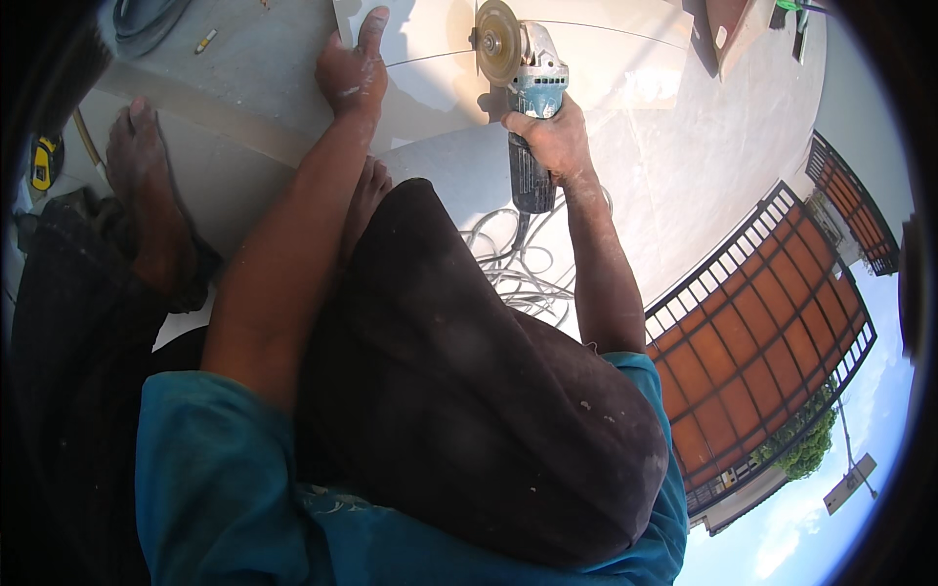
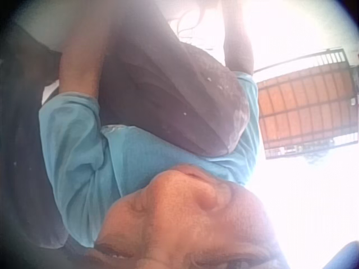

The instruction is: The person uses an angle grinder to cut a rectangular ceramic tile on the floor. They hold the tile with one hand and guide the grinder with the other, completing a straight cut and separating the tile into two pieces.

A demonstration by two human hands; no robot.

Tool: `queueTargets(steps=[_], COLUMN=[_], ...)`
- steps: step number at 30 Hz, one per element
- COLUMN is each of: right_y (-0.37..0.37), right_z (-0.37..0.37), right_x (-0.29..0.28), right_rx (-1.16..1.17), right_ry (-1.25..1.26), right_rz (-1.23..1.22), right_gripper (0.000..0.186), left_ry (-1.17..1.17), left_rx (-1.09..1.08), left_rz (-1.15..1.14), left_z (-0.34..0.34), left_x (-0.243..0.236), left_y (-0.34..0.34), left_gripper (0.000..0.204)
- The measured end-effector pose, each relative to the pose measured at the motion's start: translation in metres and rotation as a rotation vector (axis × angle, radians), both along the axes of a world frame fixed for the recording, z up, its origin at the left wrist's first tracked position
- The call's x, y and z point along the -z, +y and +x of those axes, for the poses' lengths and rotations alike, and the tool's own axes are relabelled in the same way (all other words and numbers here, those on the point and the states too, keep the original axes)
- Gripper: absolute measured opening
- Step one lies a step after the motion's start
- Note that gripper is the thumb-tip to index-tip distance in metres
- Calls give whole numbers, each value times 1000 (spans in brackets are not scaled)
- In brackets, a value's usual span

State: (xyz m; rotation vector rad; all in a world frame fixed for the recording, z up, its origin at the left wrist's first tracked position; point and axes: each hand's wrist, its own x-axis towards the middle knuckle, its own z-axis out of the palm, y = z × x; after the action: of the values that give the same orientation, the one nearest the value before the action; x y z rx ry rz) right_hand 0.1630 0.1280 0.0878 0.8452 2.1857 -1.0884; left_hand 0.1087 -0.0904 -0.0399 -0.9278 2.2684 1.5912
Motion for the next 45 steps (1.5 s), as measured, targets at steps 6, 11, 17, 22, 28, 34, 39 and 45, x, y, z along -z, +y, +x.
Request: queueTargets(steps=[6, 11, 17, 22, 28, 34, 39, 45], right_y=[1, 3, 4, 5, 6, 6, 6, 3], right_z=[0, 1, 3, 5, 6, 4, 4, 2], right_x=[0, 0, 0, 0, 0, 1, 1, 0], right_rx=[-9, 15, 16, 7, -9, 7, 5, 6], right_ry=[10, 7, -24, -46, -29, -18, -17, -12], right_rz=[-8, -28, 3, 22, 21, -4, -6, 0], right_gripper=[42, 41, 49, 49, 45, 42, 40, 40], left_ry=[4, -1, 47, 4, 28, 24, 27, -1], left_rx=[-9, 24, 5, -7, -34, -20, -14, 1], left_rz=[3, -42, -67, -56, -32, -22, -30, -8], left_z=[-3, -1, -1, 0, -1, 0, -2, -1], left_x=[-8, -1, 15, 18, 15, 15, 12, 1], left_y=[2, 0, -1, 0, 1, 1, 1, 3], left_gripper=[72, 71, 71, 71, 69, 69, 70, 71])
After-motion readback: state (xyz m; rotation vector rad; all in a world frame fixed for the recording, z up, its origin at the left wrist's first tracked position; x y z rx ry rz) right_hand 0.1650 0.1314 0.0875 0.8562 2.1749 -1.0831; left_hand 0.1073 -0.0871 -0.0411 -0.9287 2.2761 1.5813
